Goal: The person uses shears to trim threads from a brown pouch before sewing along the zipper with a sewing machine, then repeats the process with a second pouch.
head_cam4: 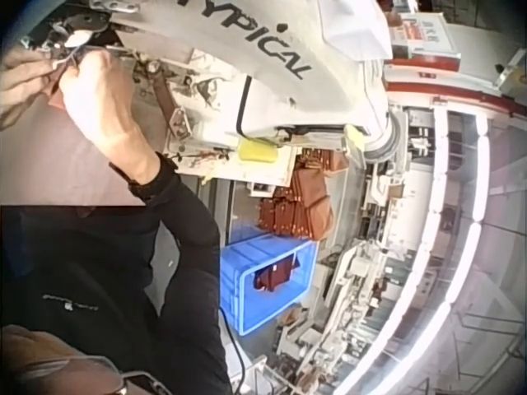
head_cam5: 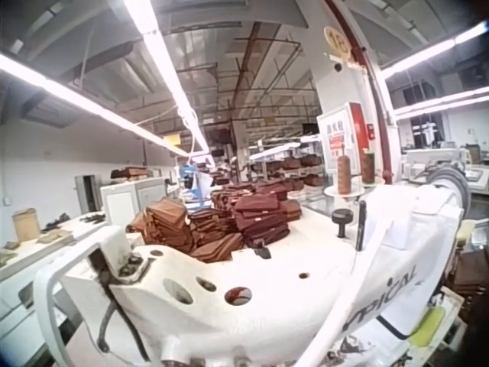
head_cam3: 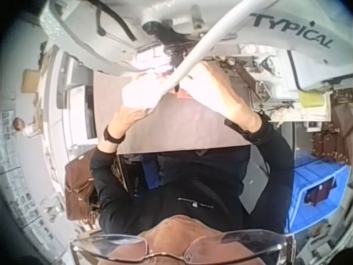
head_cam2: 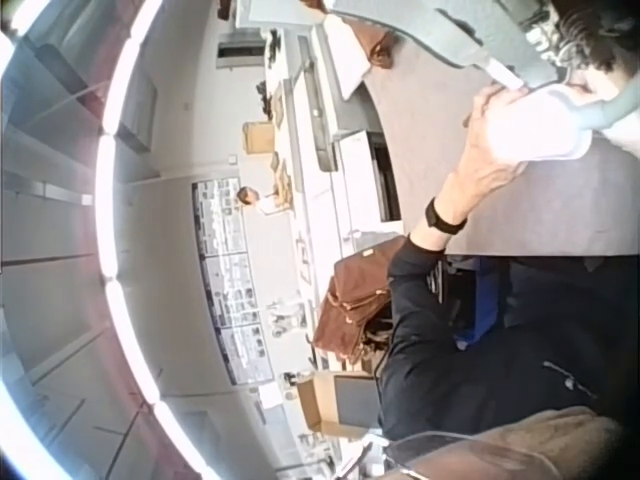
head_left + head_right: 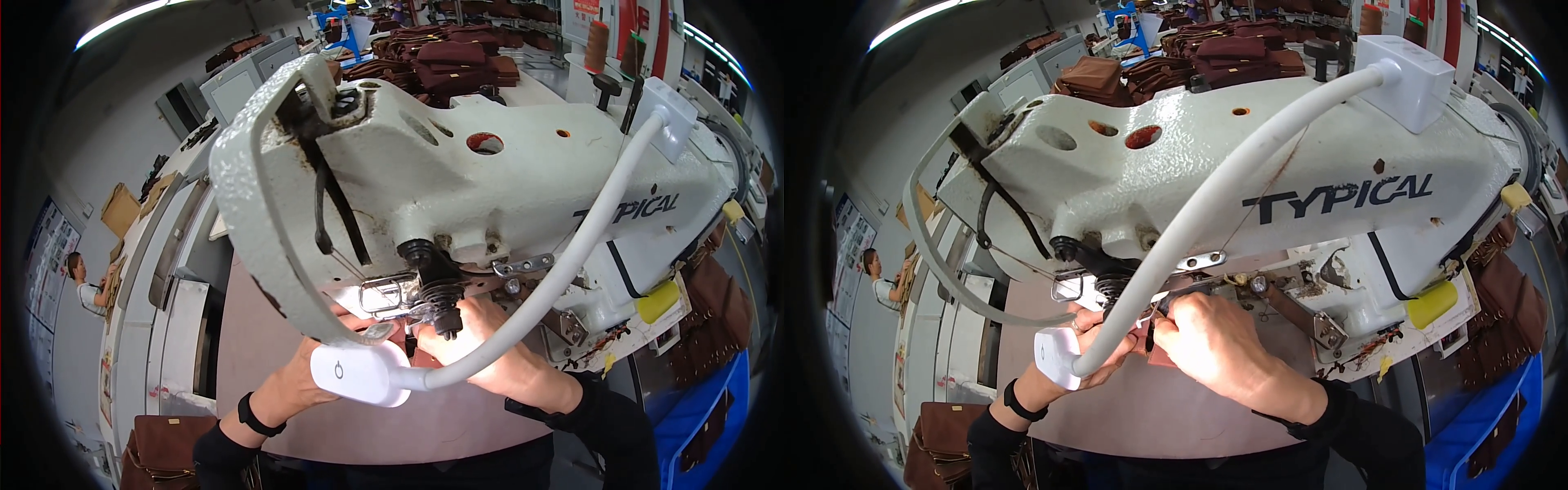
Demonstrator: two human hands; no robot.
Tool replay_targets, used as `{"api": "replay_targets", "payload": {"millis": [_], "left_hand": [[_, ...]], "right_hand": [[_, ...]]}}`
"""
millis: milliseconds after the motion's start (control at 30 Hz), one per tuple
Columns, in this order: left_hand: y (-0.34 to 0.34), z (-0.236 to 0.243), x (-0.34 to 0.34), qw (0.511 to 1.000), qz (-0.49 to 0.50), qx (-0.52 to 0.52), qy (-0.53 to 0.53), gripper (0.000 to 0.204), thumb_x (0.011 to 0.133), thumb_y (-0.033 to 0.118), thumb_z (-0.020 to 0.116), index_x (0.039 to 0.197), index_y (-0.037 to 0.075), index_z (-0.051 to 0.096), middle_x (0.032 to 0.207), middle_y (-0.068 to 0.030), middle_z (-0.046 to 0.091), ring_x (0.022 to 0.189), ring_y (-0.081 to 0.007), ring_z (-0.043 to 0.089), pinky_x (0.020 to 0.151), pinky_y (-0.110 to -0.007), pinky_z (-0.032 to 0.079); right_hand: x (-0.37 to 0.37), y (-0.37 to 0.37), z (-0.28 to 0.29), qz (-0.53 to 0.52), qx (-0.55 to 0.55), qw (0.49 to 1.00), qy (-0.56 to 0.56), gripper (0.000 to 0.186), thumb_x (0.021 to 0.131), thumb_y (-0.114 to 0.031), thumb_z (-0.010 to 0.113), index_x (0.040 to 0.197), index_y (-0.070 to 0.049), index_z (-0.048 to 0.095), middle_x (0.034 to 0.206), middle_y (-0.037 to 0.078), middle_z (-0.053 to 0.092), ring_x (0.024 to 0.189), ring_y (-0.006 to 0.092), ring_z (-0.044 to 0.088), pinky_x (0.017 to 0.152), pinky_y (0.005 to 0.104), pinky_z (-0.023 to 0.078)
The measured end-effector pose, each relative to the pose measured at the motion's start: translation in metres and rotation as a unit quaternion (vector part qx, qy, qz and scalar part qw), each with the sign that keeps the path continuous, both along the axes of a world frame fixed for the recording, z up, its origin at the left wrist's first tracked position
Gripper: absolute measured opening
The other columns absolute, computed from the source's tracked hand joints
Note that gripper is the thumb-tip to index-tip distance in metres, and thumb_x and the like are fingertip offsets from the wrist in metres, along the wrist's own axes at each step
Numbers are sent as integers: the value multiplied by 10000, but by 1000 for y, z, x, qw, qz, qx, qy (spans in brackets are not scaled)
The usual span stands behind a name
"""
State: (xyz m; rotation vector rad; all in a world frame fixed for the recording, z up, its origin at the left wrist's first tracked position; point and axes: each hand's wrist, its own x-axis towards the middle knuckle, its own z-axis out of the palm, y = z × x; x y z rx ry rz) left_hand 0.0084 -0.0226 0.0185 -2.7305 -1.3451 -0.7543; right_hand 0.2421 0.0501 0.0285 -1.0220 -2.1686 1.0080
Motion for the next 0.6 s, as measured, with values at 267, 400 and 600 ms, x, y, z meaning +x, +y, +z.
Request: {"api": "replay_targets", "payload": {"millis": [267,400,600], "left_hand": [[-3,-5,-7,999,26,4,47,314,717,158,752,1010,242,677,1083,37,664,996,-222,614,837,-437,465],[0,-1,-4,998,14,37,47,313,710,153,754,1006,231,690,1112,33,676,1002,-216,629,812,-421,484],[-1,3,1,1000,19,19,2,336,711,102,771,1025,204,709,1123,4,694,957,-218,649,787,-386,494]], "right_hand": [[2,1,6,-6,-16,999,-33,333,888,-215,590,718,65,652,689,277,639,665,449,666,645,519,522],[2,3,5,10,-2,1000,-17,341,892,-223,587,718,62,655,689,276,639,661,452,664,644,517,522],[-1,-1,3,-21,16,1000,3,343,893,-230,595,718,57,661,669,269,635,652,449,665,635,511,529]]}}
